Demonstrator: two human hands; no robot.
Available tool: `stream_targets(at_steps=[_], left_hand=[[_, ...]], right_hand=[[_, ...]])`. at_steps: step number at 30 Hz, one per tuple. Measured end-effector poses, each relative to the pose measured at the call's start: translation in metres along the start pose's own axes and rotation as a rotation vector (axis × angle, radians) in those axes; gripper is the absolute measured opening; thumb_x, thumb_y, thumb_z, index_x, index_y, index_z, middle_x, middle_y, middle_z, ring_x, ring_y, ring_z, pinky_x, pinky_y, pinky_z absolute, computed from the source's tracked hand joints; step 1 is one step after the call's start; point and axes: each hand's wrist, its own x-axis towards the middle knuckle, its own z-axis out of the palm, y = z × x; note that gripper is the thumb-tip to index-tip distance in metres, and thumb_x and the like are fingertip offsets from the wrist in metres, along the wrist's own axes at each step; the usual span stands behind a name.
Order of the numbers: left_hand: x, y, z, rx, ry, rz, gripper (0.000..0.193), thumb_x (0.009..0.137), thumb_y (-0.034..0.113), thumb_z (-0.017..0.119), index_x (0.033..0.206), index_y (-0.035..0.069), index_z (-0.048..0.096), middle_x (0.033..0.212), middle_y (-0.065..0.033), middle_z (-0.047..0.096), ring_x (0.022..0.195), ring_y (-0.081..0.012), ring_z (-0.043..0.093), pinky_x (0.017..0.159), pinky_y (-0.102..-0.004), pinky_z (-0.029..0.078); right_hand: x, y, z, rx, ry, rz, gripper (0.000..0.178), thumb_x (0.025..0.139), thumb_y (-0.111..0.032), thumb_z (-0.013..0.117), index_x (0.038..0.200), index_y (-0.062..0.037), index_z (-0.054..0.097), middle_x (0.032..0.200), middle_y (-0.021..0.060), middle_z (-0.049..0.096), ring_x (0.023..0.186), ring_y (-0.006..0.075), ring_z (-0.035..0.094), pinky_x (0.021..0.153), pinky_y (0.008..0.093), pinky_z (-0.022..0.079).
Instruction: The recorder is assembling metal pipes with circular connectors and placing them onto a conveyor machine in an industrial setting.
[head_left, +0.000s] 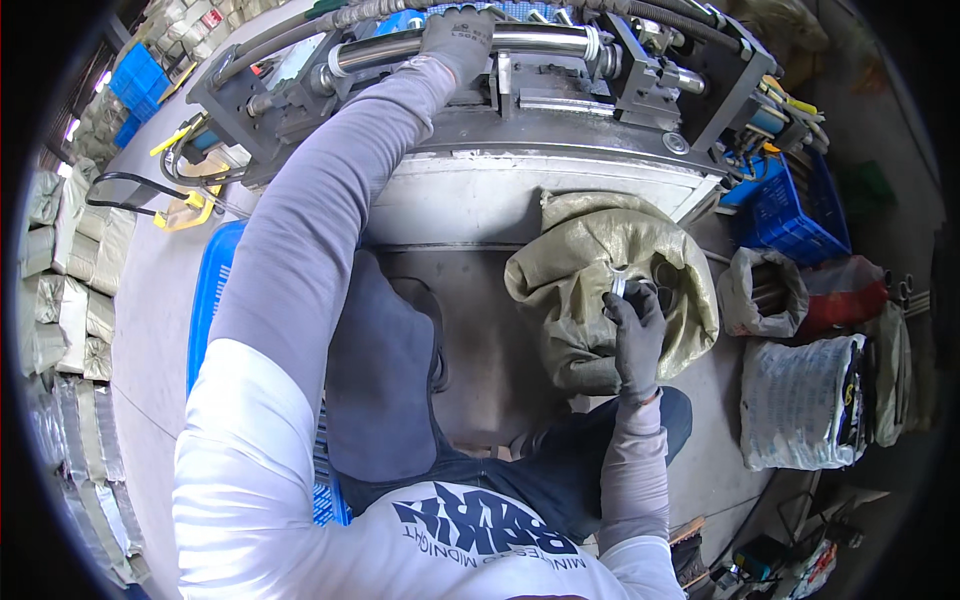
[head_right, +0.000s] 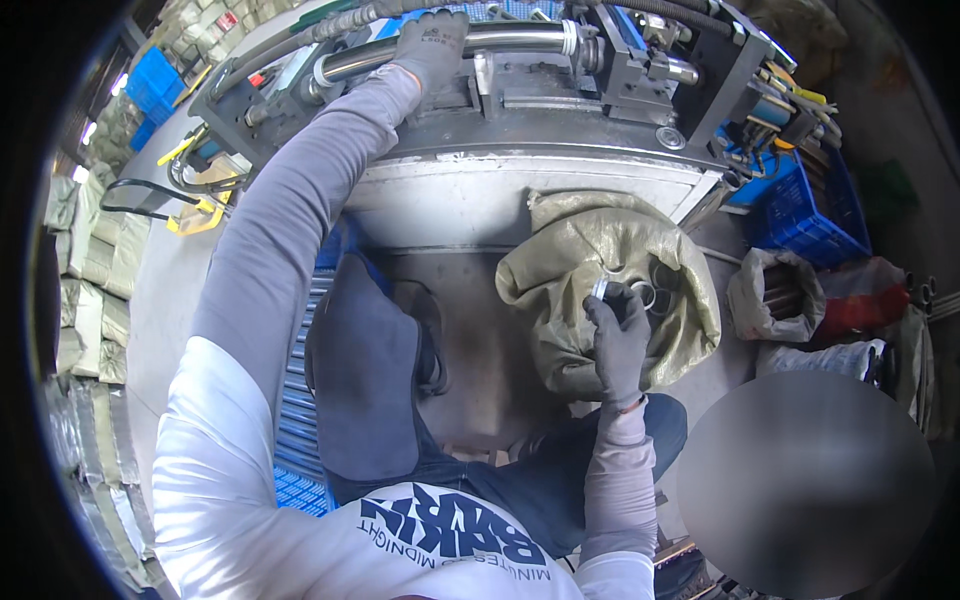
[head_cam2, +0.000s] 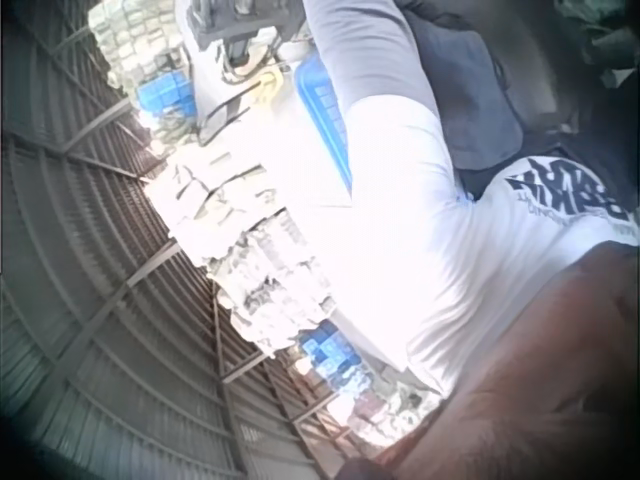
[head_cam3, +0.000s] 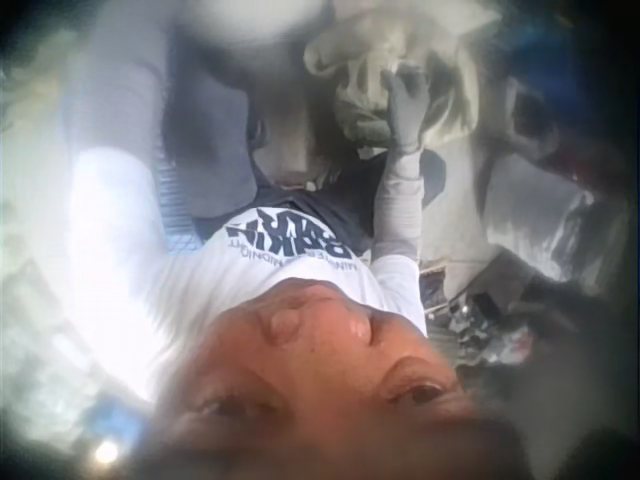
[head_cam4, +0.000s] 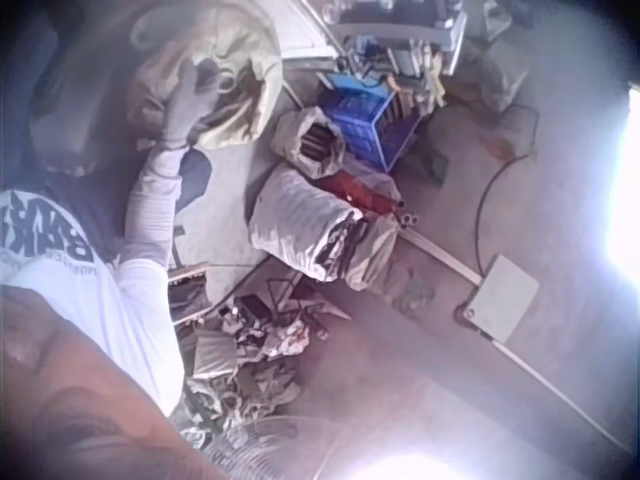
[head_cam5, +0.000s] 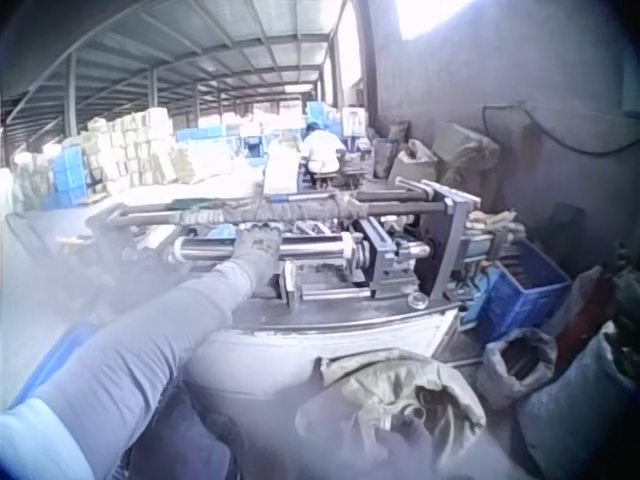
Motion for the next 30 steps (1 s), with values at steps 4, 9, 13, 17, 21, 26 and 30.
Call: stream_targets(at_steps=[4, 9, 13, 17, 21, 26, 30], left_hand=[[-0.004, -0.015, 0.047, 0.006, 0.058, 0.062, 0.031, 0.092, 0.015, 0.065, 0.122, 0.007, 0.063, 0.117, -0.0148, 0.073, 0.115, -0.0324, 0.070, 0.095, -0.0455, 0.055], [-0.047, -0.011, 0.027, 0.079, 0.324, 0.099, 0.052, 0.090, 0.018, 0.065, 0.141, 0.007, 0.058, 0.131, -0.0167, 0.066, 0.128, -0.0327, 0.061, 0.106, -0.0474, 0.049], [-0.180, -0.014, -0.010, -0.511, 0.360, 0.277, 0.053, 0.087, 0.013, 0.068, 0.139, 0.007, 0.061, 0.129, -0.0173, 0.066, 0.123, -0.0338, 0.062, 0.104, -0.0490, 0.050], [-0.344, -0.110, 0.023, -0.593, 0.118, -0.177, 0.041, 0.088, 0.013, 0.067, 0.129, 0.005, 0.066, 0.120, -0.0194, 0.070, 0.113, -0.0357, 0.067, 0.101, -0.0485, 0.052], [-0.512, -0.211, 0.100, -0.246, -0.295, -0.440, 0.035, 0.094, 0.019, 0.061, 0.125, 0.007, 0.069, 0.123, -0.0192, 0.070, 0.114, -0.0356, 0.068, 0.099, -0.0495, 0.053], [-0.649, -0.200, 0.175, -0.087, -1.136, -0.373, 0.037, 0.095, 0.023, 0.063, 0.130, 0.013, 0.069, 0.130, -0.0119, 0.070, 0.126, -0.0298, 0.064, 0.101, -0.0447, 0.051], [-0.676, -0.151, 0.216, -0.120, -1.162, -0.237, 0.038, 0.094, 0.021, 0.064, 0.130, 0.015, 0.068, 0.139, -0.0106, 0.065, 0.137, -0.0301, 0.056, 0.107, -0.0502, 0.046]], right_hand=[[0.002, 0.009, 0.006, 0.005, -0.025, 0.018, 0.024, 0.096, -0.004, 0.070, 0.118, 0.0030, 0.065, 0.103, 0.0056, 0.070, 0.092, 0.0115, 0.066, 0.082, 0.0265, 0.053], [0.004, 0.011, 0.003, 0.065, -0.033, 0.040, 0.024, 0.095, -0.003, 0.072, 0.117, 0.0001, 0.064, 0.103, 0.0044, 0.069, 0.090, 0.0118, 0.065, 0.082, 0.0262, 0.054], [0.003, 0.021, 0.001, 0.057, -0.004, -0.003, 0.025, 0.094, -0.001, 0.073, 0.117, -0.0019, 0.064, 0.103, 0.0041, 0.068, 0.089, 0.0119, 0.066, 0.080, 0.0261, 0.055], [-0.003, 0.018, 0.008, -0.067, -0.044, -0.070, 0.029, 0.097, -0.005, 0.068, 0.124, 0.0020, 0.063, 0.116, 0.0095, 0.067, 0.102, 0.0185, 0.068, 0.089, 0.0318, 0.059], [-0.010, 0.015, 0.012, -0.038, -0.045, -0.060, 0.045, 0.104, -0.018, 0.061, 0.142, 0.0047, 0.059, 0.138, 0.0159, 0.061, 0.117, 0.0240, 0.066, 0.093, 0.0341, 0.060], [-0.008, 0.032, 0.023, -0.761, -0.212, -0.324, 0.042, 0.107, -0.019, 0.055, 0.137, 0.0093, 0.061, 0.151, 0.0178, 0.051, 0.125, 0.0268, 0.063, 0.094, 0.0386, 0.063], [-0.020, 0.046, 0.038, -0.473, -0.199, -0.086, 0.045, 0.106, -0.020, 0.052, 0.140, 0.0089, 0.058, 0.150, 0.0189, 0.052, 0.127, 0.0281, 0.062, 0.097, 0.0403, 0.063]])
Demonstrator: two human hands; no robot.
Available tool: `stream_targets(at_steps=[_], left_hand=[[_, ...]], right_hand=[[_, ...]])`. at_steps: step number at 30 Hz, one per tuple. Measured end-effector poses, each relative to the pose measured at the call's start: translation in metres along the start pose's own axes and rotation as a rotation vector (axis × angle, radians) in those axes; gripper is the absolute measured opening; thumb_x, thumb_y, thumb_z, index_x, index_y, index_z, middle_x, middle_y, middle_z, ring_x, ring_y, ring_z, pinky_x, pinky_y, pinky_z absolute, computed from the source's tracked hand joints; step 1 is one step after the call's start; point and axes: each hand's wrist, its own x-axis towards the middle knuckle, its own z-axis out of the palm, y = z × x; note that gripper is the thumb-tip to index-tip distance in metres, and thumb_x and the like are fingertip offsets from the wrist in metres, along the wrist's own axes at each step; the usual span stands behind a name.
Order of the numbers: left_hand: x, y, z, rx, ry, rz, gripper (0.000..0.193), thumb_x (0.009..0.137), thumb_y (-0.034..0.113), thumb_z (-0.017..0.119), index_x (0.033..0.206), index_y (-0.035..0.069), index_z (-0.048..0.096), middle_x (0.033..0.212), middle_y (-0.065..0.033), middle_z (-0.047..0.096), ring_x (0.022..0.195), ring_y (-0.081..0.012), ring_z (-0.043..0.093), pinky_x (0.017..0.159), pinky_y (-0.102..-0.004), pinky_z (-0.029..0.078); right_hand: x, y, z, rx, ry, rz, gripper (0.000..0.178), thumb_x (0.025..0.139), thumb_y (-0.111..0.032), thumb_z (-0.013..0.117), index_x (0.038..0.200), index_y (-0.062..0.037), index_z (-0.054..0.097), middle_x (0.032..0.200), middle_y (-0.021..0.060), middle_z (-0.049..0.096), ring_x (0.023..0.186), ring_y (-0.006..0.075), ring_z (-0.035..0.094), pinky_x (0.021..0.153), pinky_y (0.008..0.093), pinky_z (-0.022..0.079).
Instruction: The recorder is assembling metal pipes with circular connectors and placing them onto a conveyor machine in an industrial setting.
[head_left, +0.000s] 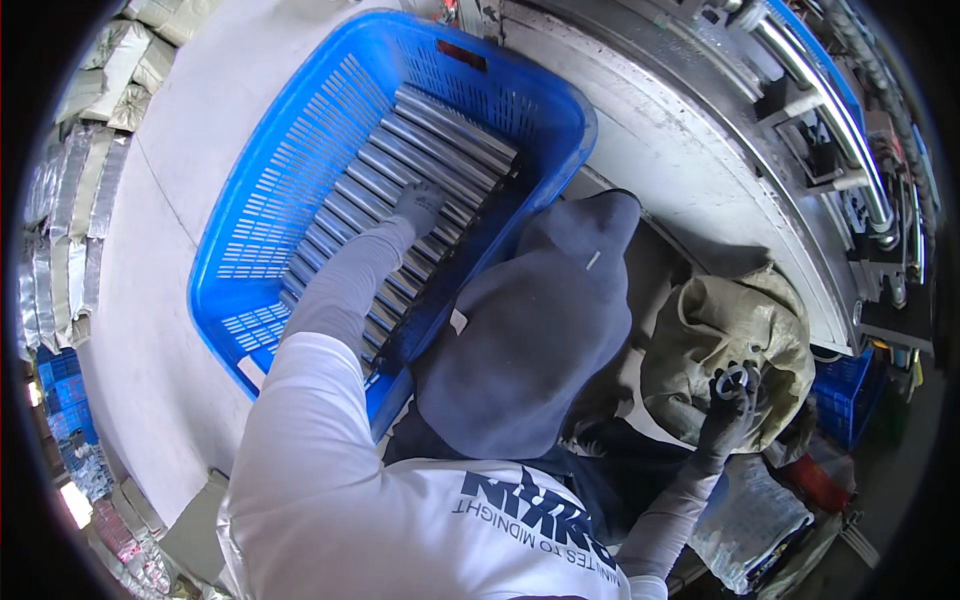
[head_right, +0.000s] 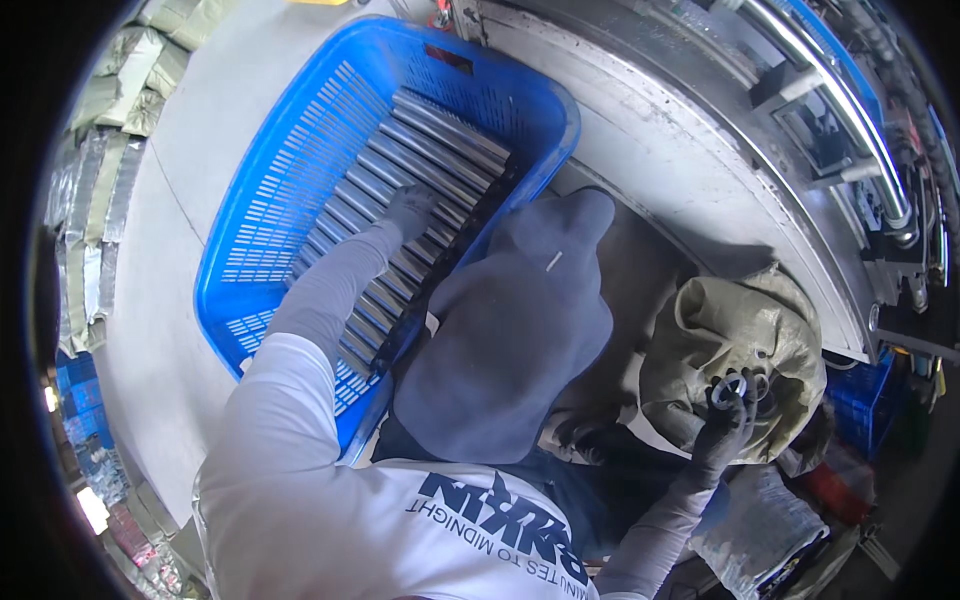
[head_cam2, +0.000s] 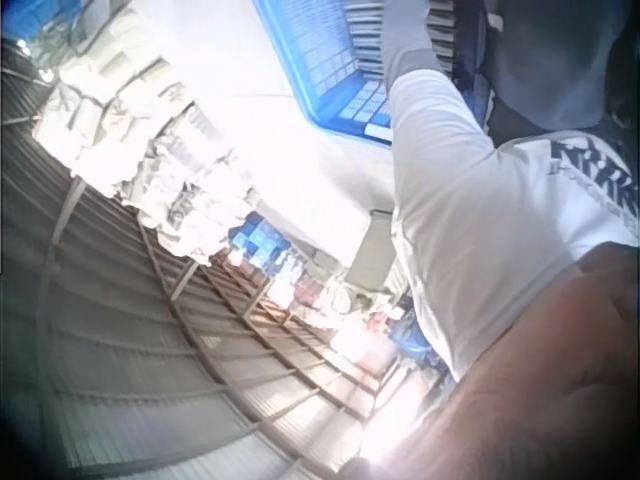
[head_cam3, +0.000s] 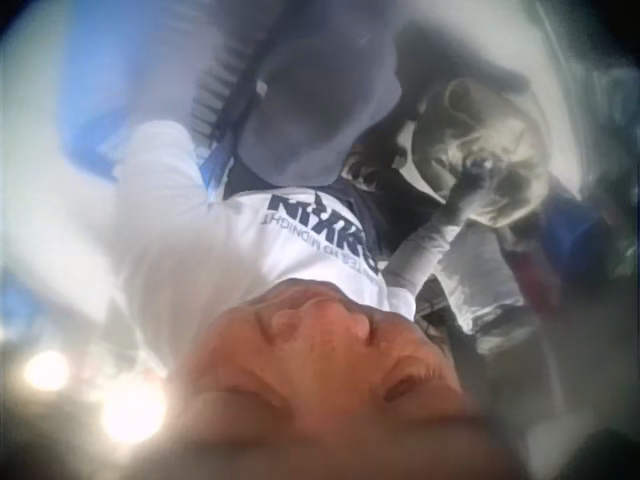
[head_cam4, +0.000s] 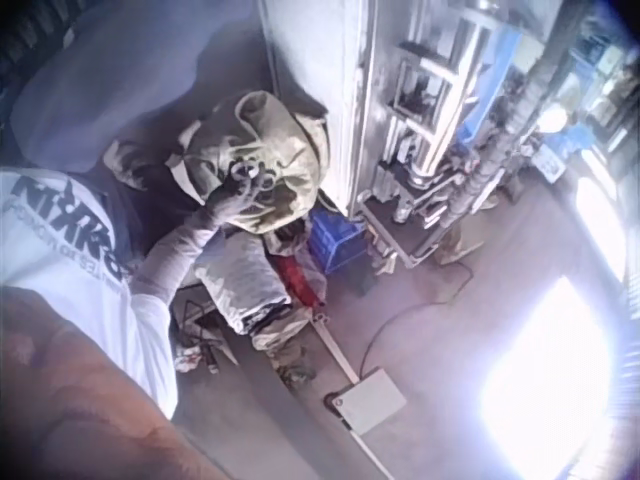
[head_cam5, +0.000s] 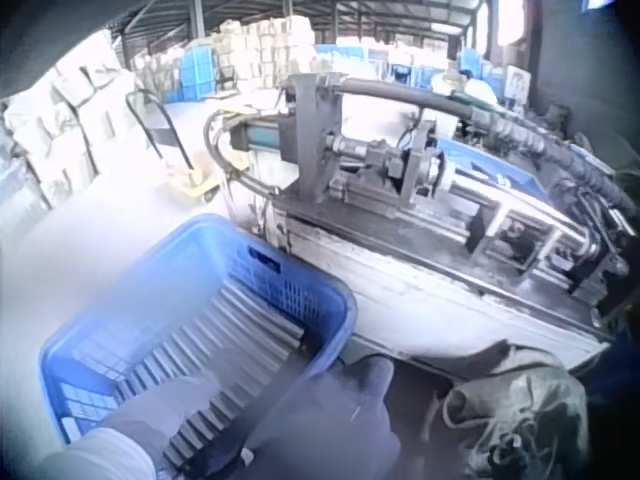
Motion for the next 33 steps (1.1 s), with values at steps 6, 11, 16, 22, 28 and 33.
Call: stream_targets(at_steps=[6, 11, 16, 22, 28, 33], left_hand=[[0.033, 0.047, -0.046, -0.322, 0.313, 0.321, 0.054, 0.081, 0.029, 0.081, 0.131, 0.013, 0.069, 0.141, -0.0182, 0.061, 0.137, -0.0343, 0.054, 0.118, -0.0492, 0.039], [0.081, 0.033, -0.084, -0.133, 0.617, 0.151, 0.047, 0.090, 0.029, 0.069, 0.134, 0.013, 0.067, 0.138, -0.0156, 0.065, 0.134, -0.0317, 0.058, 0.115, -0.0487, 0.042], [0.109, 0.069, -0.166, -0.349, 0.321, 0.142, 0.032, 0.098, 0.026, 0.056, 0.122, 0.011, 0.072, 0.122, -0.0163, 0.073, 0.116, -0.0348, 0.069, 0.101, -0.0496, 0.052], [0.133, 0.016, -0.027, -0.763, 0.586, -0.057, 0.030, 0.099, 0.022, 0.053, 0.119, 0.006, 0.068, 0.134, -0.0245, 0.064, 0.125, -0.0410, 0.060, 0.106, -0.0533, 0.048], [0.038, -0.010, -0.062, -0.426, 0.455, 0.335, 0.068, 0.085, 0.028, 0.078, 0.145, 0.008, 0.057, 0.136, -0.0208, 0.064, 0.130, -0.0393, 0.057, 0.115, -0.0496, 0.042], [-0.101, 0.027, -0.267, -0.769, 0.656, 0.335, 0.061, 0.087, 0.021, 0.082, 0.142, 0.006, 0.059, 0.121, -0.0147, 0.067, 0.104, -0.0272, 0.066, 0.095, -0.0413, 0.052]], right_hand=[[-0.007, -0.011, 0.029, 0.062, 0.011, 0.227, 0.053, 0.099, -0.020, 0.056, 0.145, 0.0062, 0.056, 0.139, 0.0165, 0.059, 0.118, 0.0284, 0.066, 0.095, 0.0413, 0.061], [-0.001, -0.016, 0.053, 0.317, -0.094, 0.234, 0.053, 0.097, -0.016, 0.056, 0.144, 0.0074, 0.056, 0.133, 0.0188, 0.063, 0.114, 0.0279, 0.068, 0.096, 0.0403, 0.060], [-0.009, -0.036, 0.050, 0.258, -0.106, 0.203, 0.048, 0.100, -0.014, 0.052, 0.145, 0.0048, 0.057, 0.131, 0.0151, 0.065, 0.113, 0.0251, 0.068, 0.095, 0.0383, 0.061], [-0.012, -0.040, 0.048, -0.391, -0.140, -0.341, 0.053, 0.105, -0.033, 0.060, 0.145, 0.0015, 0.056, 0.129, 0.0166, 0.069, 0.109, 0.0258, 0.070, 0.092, 0.0399, 0.060], [-0.009, -0.041, 0.065, 0.891, -0.222, 0.401, 0.064, 0.109, -0.052, 0.045, 0.147, -0.0008, 0.053, 0.118, 0.0177, 0.072, 0.091, 0.0241, 0.071, 0.075, 0.0316, 0.061], [-0.018, -0.042, 0.053, 1.118, -0.275, 0.350, 0.036, 0.110, -0.019, 0.047, 0.138, 0.0009, 0.058, 0.102, 0.0174, 0.073, 0.085, 0.0187, 0.070, 0.064, 0.0273, 0.058]])
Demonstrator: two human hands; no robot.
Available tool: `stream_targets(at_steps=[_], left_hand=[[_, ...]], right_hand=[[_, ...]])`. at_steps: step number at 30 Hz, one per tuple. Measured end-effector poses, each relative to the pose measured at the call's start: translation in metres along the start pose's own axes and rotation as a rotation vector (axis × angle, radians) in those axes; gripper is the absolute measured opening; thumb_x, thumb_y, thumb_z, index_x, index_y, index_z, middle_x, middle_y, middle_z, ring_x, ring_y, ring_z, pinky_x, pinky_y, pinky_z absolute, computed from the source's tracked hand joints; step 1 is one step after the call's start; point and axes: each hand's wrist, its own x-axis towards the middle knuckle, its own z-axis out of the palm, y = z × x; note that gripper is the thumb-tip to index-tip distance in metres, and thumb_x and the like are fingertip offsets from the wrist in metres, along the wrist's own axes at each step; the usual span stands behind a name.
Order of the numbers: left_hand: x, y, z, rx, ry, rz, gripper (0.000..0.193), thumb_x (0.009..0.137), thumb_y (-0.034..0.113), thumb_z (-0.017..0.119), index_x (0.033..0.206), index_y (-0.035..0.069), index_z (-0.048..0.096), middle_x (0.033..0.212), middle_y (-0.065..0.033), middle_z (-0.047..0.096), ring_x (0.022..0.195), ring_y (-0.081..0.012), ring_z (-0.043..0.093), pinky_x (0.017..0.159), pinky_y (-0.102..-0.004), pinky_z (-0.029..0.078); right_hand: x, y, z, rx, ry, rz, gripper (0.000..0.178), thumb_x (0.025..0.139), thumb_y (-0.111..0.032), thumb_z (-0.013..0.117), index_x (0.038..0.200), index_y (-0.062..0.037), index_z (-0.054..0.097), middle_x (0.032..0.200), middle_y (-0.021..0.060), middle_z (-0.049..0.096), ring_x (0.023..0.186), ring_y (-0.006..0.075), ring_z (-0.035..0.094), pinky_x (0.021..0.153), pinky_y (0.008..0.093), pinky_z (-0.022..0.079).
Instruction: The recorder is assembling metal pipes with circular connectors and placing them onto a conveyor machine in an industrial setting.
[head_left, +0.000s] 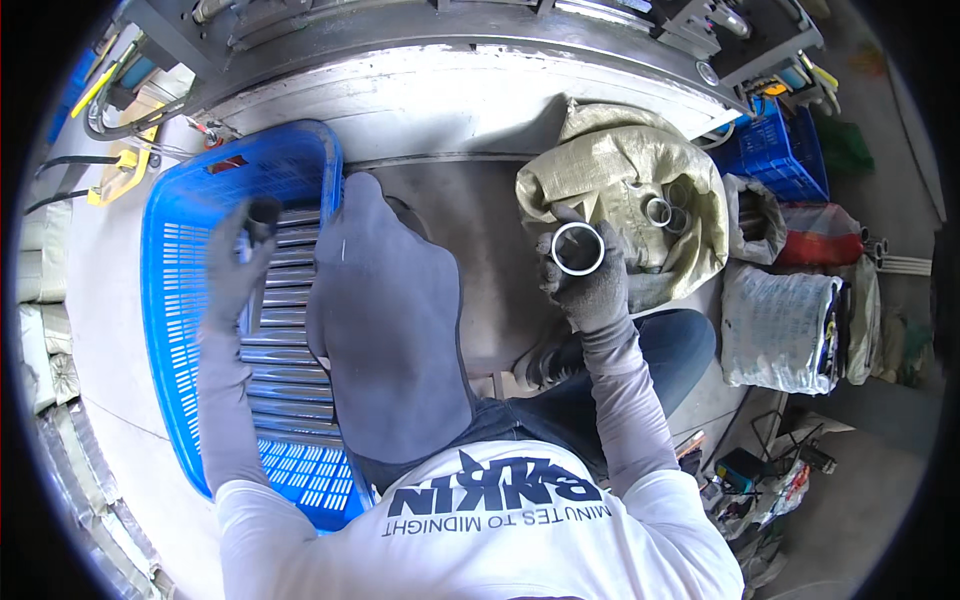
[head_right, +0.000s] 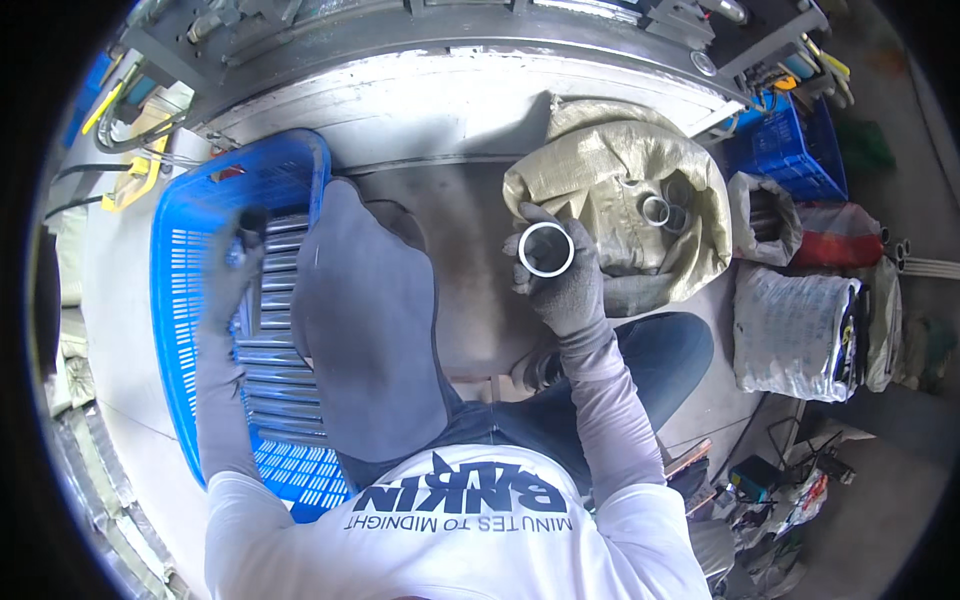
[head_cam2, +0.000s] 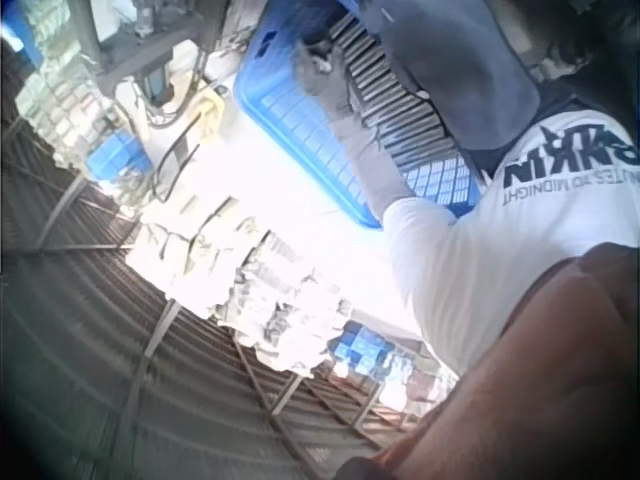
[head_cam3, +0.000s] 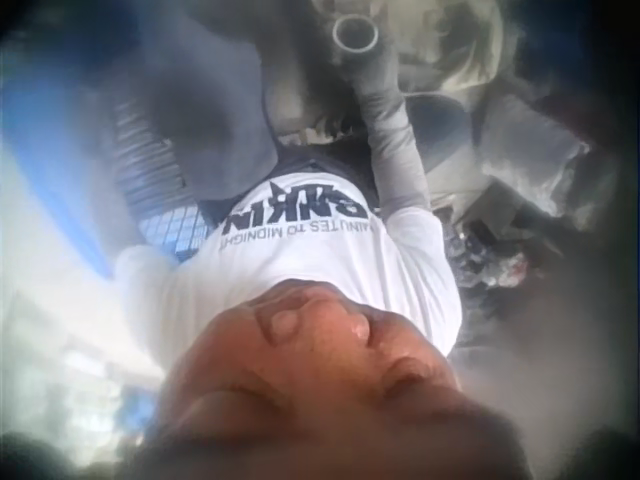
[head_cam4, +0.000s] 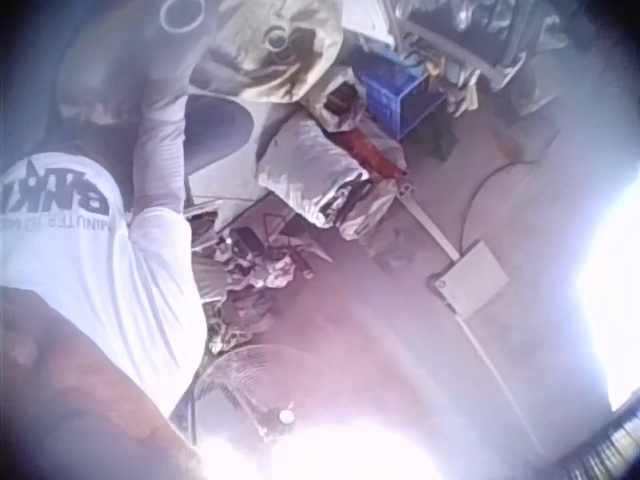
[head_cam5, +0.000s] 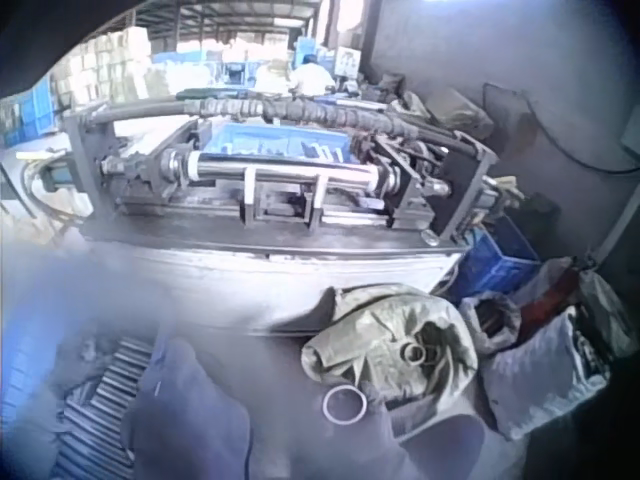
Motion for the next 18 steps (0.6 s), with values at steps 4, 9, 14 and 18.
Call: stream_targets(at_steps=[4, 9, 14, 18], left_hand=[[-0.017, 0.014, -0.033, -0.328, 0.014, -0.413, 0.051, 0.088, 0.018, 0.087, 0.132, 0.005, 0.063, 0.106, -0.0043, 0.065, 0.082, -0.0122, 0.062, 0.071, -0.0308, 0.052], [-0.010, 0.171, -0.039, 0.177, 0.193, 0.442, 0.049, 0.070, 0.004, 0.078, 0.117, 0.005, 0.067, 0.103, -0.0136, 0.068, 0.093, -0.0348, 0.067, 0.080, -0.0474, 0.052], [-0.015, 0.278, 0.021, 0.335, -0.212, 0.588, 0.047, 0.068, 0.025, 0.081, 0.108, 0.012, 0.063, 0.096, -0.0096, 0.063, 0.096, -0.0297, 0.066, 0.082, -0.0437, 0.049], [-0.016, 0.279, 0.053, 0.358, -0.251, 0.542, 0.049, 0.069, 0.026, 0.078, 0.112, 0.008, 0.063, 0.097, -0.0122, 0.064, 0.095, -0.0335, 0.065, 0.085, -0.0474, 0.050]], right_hand=[[-0.003, 0.008, 0.007, 0.367, -0.063, 0.150, 0.050, 0.112, -0.042, 0.041, 0.136, -0.0015, 0.060, 0.097, 0.0193, 0.070, 0.080, 0.0262, 0.068, 0.067, 0.0354, 0.058], [-0.013, 0.002, 0.003, 0.147, -0.071, 0.065, 0.049, 0.111, -0.039, 0.044, 0.134, -0.0004, 0.063, 0.105, 0.0145, 0.071, 0.083, 0.0250, 0.069, 0.077, 0.0363, 0.058], [-0.023, 0.007, 0.003, -0.484, -0.029, -0.287, 0.047, 0.111, -0.035, 0.046, 0.136, 0.0004, 0.063, 0.109, 0.0069, 0.070, 0.094, 0.0147, 0.066, 0.086, 0.0299, 0.053], [-0.033, 0.011, 0.022, -0.717, -0.003, -0.580, 0.057, 0.110, -0.043, 0.038, 0.129, 0.0033, 0.065, 0.114, 0.0089, 0.070, 0.105, 0.0183, 0.067, 0.096, 0.0328, 0.052]])
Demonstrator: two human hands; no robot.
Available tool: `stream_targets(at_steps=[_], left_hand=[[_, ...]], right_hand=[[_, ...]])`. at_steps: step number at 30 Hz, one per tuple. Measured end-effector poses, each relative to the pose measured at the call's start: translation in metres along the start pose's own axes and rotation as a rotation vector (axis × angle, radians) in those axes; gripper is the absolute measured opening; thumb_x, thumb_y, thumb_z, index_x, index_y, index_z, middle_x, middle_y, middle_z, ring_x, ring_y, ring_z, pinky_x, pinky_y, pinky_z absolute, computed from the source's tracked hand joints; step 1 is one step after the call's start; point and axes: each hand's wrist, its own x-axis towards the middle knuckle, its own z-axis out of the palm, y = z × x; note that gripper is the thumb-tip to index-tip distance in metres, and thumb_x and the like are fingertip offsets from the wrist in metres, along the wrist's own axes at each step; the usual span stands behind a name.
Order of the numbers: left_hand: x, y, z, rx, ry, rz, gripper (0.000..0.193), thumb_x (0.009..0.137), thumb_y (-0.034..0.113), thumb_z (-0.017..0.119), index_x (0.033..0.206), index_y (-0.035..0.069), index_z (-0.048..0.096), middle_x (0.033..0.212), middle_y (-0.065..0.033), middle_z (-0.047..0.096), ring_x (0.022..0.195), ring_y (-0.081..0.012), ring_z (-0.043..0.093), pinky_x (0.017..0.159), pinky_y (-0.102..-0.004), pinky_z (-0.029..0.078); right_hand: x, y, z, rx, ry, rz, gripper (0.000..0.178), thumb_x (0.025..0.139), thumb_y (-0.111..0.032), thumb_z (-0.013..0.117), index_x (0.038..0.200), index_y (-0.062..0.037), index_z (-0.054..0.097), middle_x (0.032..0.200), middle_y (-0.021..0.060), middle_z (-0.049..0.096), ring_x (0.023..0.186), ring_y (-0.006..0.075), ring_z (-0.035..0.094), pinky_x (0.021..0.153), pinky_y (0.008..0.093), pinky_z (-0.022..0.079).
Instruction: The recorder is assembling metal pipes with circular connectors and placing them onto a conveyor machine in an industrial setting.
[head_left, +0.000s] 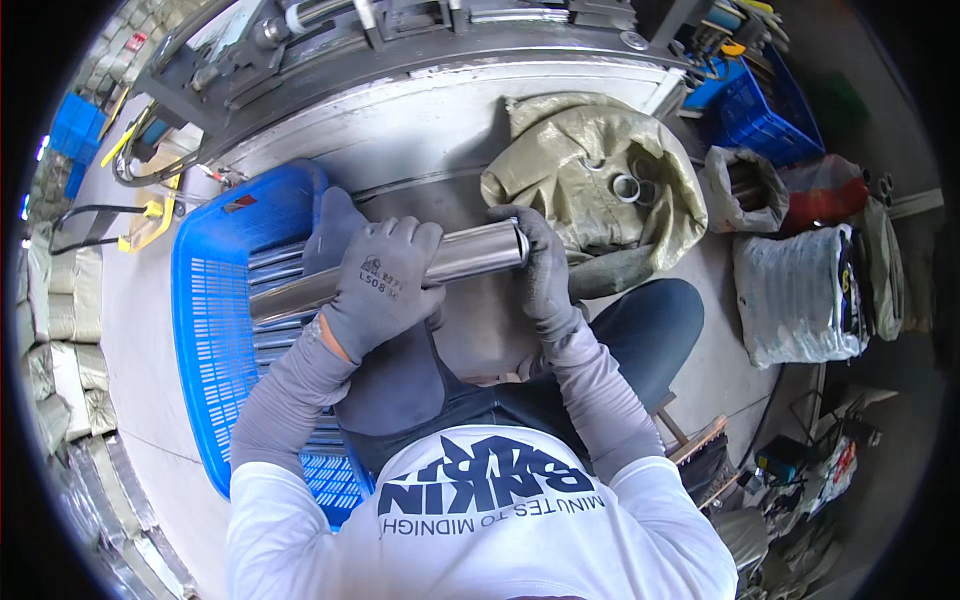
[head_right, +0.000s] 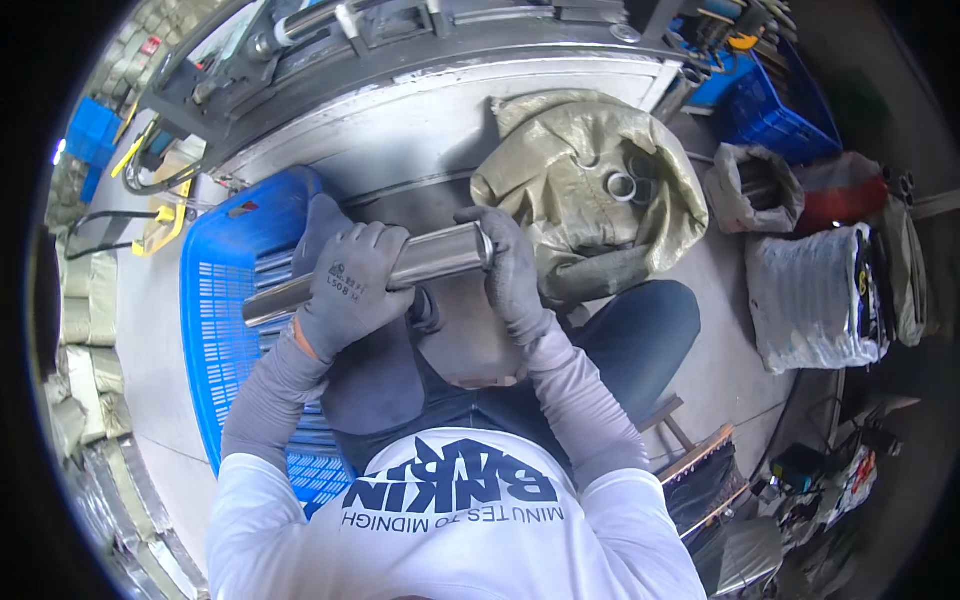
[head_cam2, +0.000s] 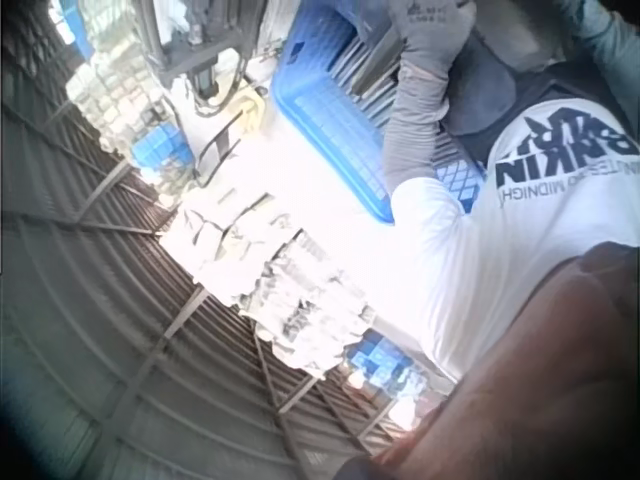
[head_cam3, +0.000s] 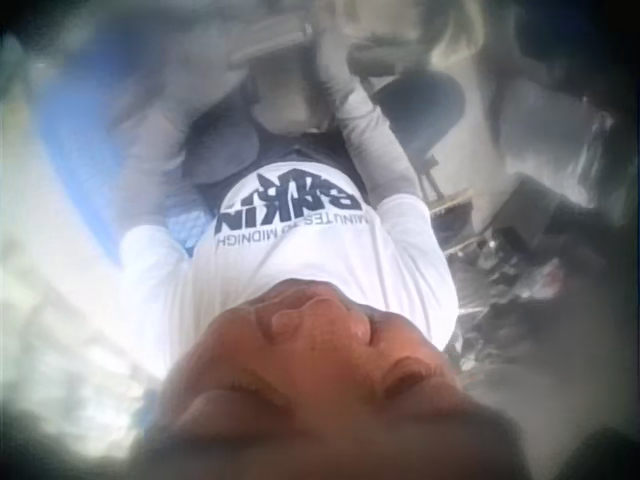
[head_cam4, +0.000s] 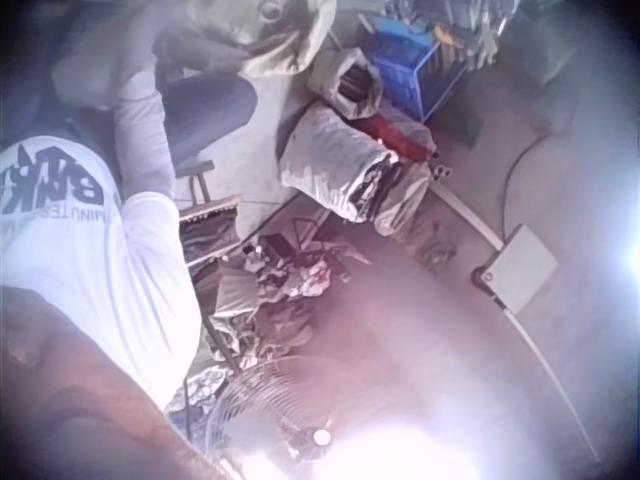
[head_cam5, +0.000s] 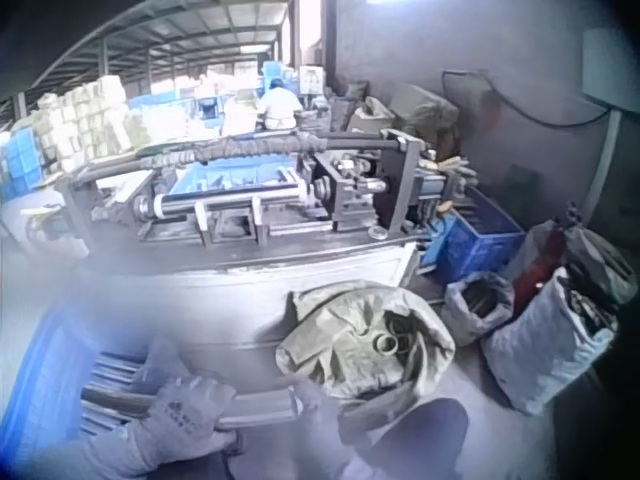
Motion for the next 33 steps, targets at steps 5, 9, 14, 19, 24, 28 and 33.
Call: stream_targets(at_steps=[5, 9, 14, 19, 24, 28, 33], left_hand=[[0.007, 0.006, 0.009, 0.000, -0.110, -0.065, 0.051, 0.071, 0.028, 0.079, 0.115, 0.008, 0.059, 0.101, -0.0114, 0.065, 0.097, -0.0315, 0.067, 0.083, -0.0452, 0.051], [0.009, 0.007, 0.012, 0.029, -0.114, -0.062, 0.053, 0.072, 0.029, 0.080, 0.116, 0.008, 0.059, 0.103, -0.0111, 0.064, 0.097, -0.0310, 0.067, 0.084, -0.0453, 0.051], [0.011, 0.010, 0.013, 0.072, -0.116, -0.059, 0.053, 0.072, 0.028, 0.081, 0.116, 0.008, 0.058, 0.102, -0.0102, 0.064, 0.098, -0.0296, 0.067, 0.085, -0.0432, 0.051], [0.012, 0.014, 0.017, 0.109, -0.096, -0.042, 0.053, 0.071, 0.026, 0.082, 0.114, 0.008, 0.058, 0.101, -0.0098, 0.063, 0.097, -0.0286, 0.067, 0.085, -0.0420, 0.051], [0.011, 0.011, 0.024, 0.128, -0.118, -0.049, 0.051, 0.070, 0.025, 0.084, 0.111, 0.009, 0.057, 0.099, -0.0088, 0.062, 0.096, -0.0287, 0.066, 0.083, -0.0417, 0.050], [0.012, 0.027, 0.000, 0.048, 0.106, 0.097, 0.056, 0.073, 0.026, 0.085, 0.120, 0.005, 0.060, 0.109, -0.0140, 0.065, 0.101, -0.0289, 0.066, 0.093, -0.0420, 0.051], [-0.046, 0.019, 0.012, -0.575, 0.265, 0.166, 0.055, 0.086, 0.027, 0.081, 0.130, 0.000, 0.061, 0.120, -0.0140, 0.067, 0.102, -0.0301, 0.066, 0.097, -0.0447, 0.050]], right_hand=[[0.003, -0.011, -0.002, -0.081, 0.088, -0.060, 0.046, 0.111, -0.032, 0.041, 0.115, 0.0046, 0.069, 0.110, 0.0152, 0.072, 0.101, 0.0249, 0.070, 0.093, 0.0344, 0.053], [0.003, -0.015, -0.002, -0.112, 0.099, -0.032, 0.041, 0.110, -0.026, 0.042, 0.113, 0.0042, 0.069, 0.108, 0.0155, 0.073, 0.099, 0.0257, 0.070, 0.090, 0.0342, 0.053], [0.005, -0.004, 0.004, -0.172, 0.161, -0.127, 0.035, 0.107, -0.019, 0.043, 0.110, 0.0040, 0.069, 0.106, 0.0164, 0.073, 0.096, 0.0266, 0.070, 0.088, 0.0338, 0.053], [0.003, -0.003, 0.012, -0.188, 0.208, -0.056, 0.035, 0.107, -0.018, 0.043, 0.109, 0.0041, 0.069, 0.104, 0.0150, 0.072, 0.091, 0.0242, 0.067, 0.083, 0.0333, 0.052], [0.000, 0.002, 0.025, -0.110, 0.245, 0.162, 0.035, 0.106, -0.015, 0.043, 0.106, 0.0050, 0.072, 0.105, 0.0148, 0.072, 0.097, 0.0247, 0.067, 0.091, 0.0339, 0.051], [0.006, 0.019, 0.001, -0.055, 0.213, 0.142, 0.030, 0.103, -0.015, 0.050, 0.109, 0.0034, 0.073, 0.107, 0.0145, 0.074, 0.099, 0.0252, 0.069, 0.092, 0.0341, 0.052], [0.018, 0.017, -0.036, -0.378, 0.305, -0.114, 0.031, 0.103, -0.018, 0.051, 0.105, 0.0031, 0.074, 0.095, 0.0123, 0.073, 0.088, 0.0201, 0.069, 0.080, 0.0337, 0.054]])
